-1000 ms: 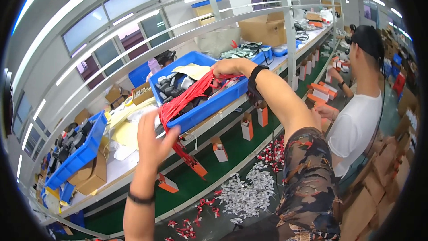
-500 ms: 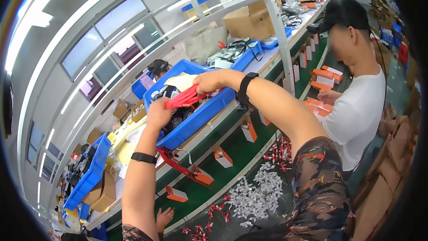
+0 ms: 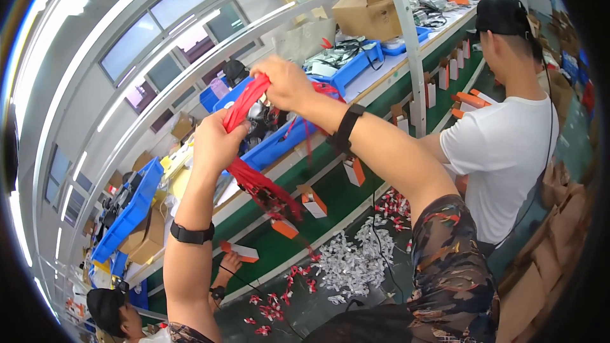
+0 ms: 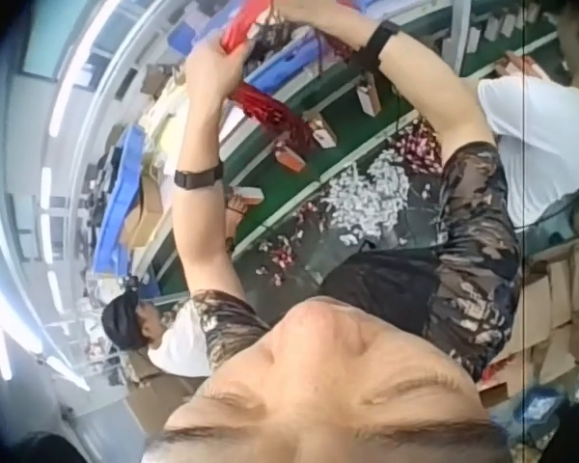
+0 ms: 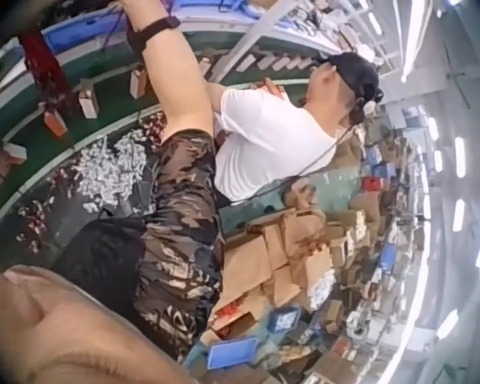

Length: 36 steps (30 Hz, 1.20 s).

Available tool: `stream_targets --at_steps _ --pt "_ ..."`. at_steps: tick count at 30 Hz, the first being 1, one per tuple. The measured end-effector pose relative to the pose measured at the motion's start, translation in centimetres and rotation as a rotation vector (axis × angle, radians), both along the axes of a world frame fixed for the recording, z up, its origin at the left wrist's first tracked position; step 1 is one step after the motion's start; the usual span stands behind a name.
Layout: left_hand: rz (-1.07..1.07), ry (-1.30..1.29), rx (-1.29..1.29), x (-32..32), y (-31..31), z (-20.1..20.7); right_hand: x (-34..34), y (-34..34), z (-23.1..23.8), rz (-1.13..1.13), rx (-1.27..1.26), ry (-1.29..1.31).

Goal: The person assembles lanyards by joining red straps with white clips and placing them on the table. They then gather a bundle of red straps from a blue bin and place them on the table.

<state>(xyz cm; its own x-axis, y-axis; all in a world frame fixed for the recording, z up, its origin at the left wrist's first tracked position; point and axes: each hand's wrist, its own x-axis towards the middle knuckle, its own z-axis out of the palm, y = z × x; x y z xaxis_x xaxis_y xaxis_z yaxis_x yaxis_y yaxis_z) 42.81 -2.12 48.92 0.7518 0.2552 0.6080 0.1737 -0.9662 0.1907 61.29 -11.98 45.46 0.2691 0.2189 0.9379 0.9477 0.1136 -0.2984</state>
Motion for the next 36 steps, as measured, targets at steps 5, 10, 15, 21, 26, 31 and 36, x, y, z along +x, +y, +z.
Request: stream_targets --at_steps 5,10,15,21,26,31,36 --pt "-0.320 -0.005 -0.580 -1.2 -3.2 -0.1 -2.1 -4.1 2.9 -0.251 0.210 -0.321" --pt "-0.426 0.041 -0.837 -3.8 -5.1 0.5 -5.2 -7.3 4.2 0.054 0.089 -0.082" --pt "-0.580 0.042 -0.945 -7.6 -5.4 0.3 -8.9 -10.5 5.6 0.426 -0.239 0.138" --pt "-0.776 0.158 -1.134 -12.3 -3.5 -0.5 -17.6 -14.0 4.8 -0.051 -0.652 0.286" --pt "-1.039 0.208 -1.324 -19.7 -0.8 -1.7 -25.0 -12.7 2.5 0.061 -0.882 0.446" --pt "-1.157 0.277 -1.255 -25.8 0.3 -4.0 -30.2 -11.8 0.7 0.103 -1.099 0.581" --pt "-0.871 0.217 -1.253 -34.0 0.3 -9.4 -34.3 -9.5 -4.9 0.382 -0.844 0.433"
